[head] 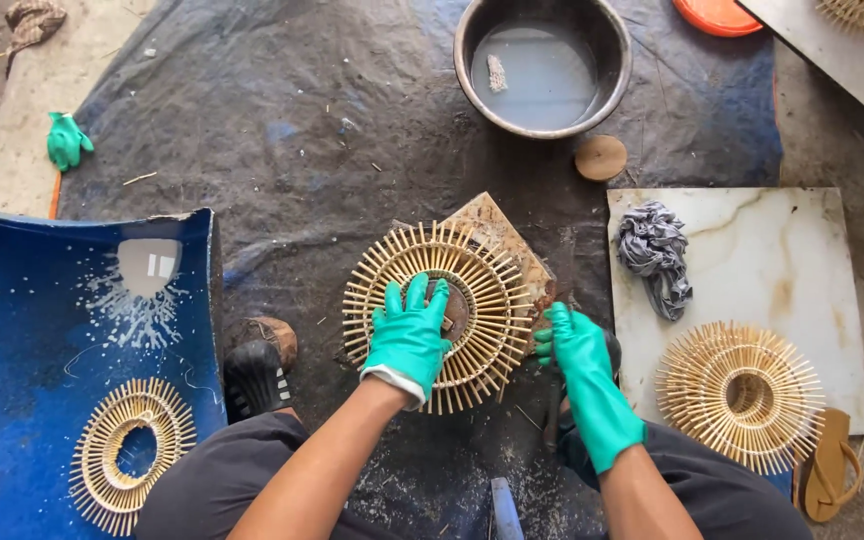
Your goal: The worker is using a long metal scraper to smooth and refine the inner edges of a bamboo lampshade structure.
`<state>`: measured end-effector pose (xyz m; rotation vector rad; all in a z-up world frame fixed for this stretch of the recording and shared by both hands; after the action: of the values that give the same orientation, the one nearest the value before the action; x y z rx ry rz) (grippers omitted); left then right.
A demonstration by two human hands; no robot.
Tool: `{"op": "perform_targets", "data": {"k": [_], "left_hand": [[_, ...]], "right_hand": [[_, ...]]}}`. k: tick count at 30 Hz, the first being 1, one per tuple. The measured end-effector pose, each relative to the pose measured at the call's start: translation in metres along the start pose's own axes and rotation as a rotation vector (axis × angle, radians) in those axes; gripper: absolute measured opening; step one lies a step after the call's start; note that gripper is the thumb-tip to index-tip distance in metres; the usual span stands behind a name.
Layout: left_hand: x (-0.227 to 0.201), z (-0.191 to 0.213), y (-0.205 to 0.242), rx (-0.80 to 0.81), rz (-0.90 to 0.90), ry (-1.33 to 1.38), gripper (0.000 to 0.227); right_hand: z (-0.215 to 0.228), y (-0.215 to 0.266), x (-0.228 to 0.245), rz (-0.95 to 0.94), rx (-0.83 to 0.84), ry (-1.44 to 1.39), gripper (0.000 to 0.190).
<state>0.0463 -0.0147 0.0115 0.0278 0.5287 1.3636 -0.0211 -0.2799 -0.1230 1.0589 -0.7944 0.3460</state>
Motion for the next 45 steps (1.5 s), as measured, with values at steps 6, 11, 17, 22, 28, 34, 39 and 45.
{"op": "perform_targets", "data": {"k": [6,11,17,22,28,34,39,45], "left_hand": [[-0.002,0.003,0.008,0.074,0.058,0.028,0.076],[-0.002,-0.004,0.009,-0.006,0.018,-0.015,0.076],[-0.004,0.001,0.011,-0.027,0.013,-0.032,0.077],[-0.003,-0.002,0.013,-0.053,0.006,-0.033,0.076],[-0.006,-0.003,0.008,-0.059,-0.006,-0.028,0.076],[-0.002,-0.004,0.003,-0.114,-0.022,-0.043,0.076],[-0.004,-0.01,0.005,-0.15,-0.047,-0.044,0.075],[-0.002,-0.011,0.008,-0.125,-0.006,-0.004,0.075]], "right_hand": [[0.039,0.121,0.08,0.027,-0.061,-0.117,0.059],[0.033,0.188,0.057,-0.232,0.141,-0.122,0.062],[0.009,0.183,0.031,-0.226,0.183,-0.194,0.053],[0.009,0.187,0.028,-0.262,0.177,-0.212,0.051],[0.029,0.196,0.032,-0.245,0.077,-0.225,0.051],[0.041,0.181,0.024,-0.263,0.1,-0.254,0.051],[0.043,0.189,0.02,-0.236,0.107,-0.26,0.052],[0.046,0.203,0.004,-0.286,0.07,-0.277,0.052]]}}
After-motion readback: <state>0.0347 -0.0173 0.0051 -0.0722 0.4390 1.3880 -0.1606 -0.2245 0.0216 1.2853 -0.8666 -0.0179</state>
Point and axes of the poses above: each hand's wrist, its own y-axis away from the middle knuckle, its own z-axis out of the back of the hand, x = y × z, the point moved 6 cm from there along -y, towards the middle knuckle, and after that the axes turned 12 degrees about -x, right-handed, at the moved point
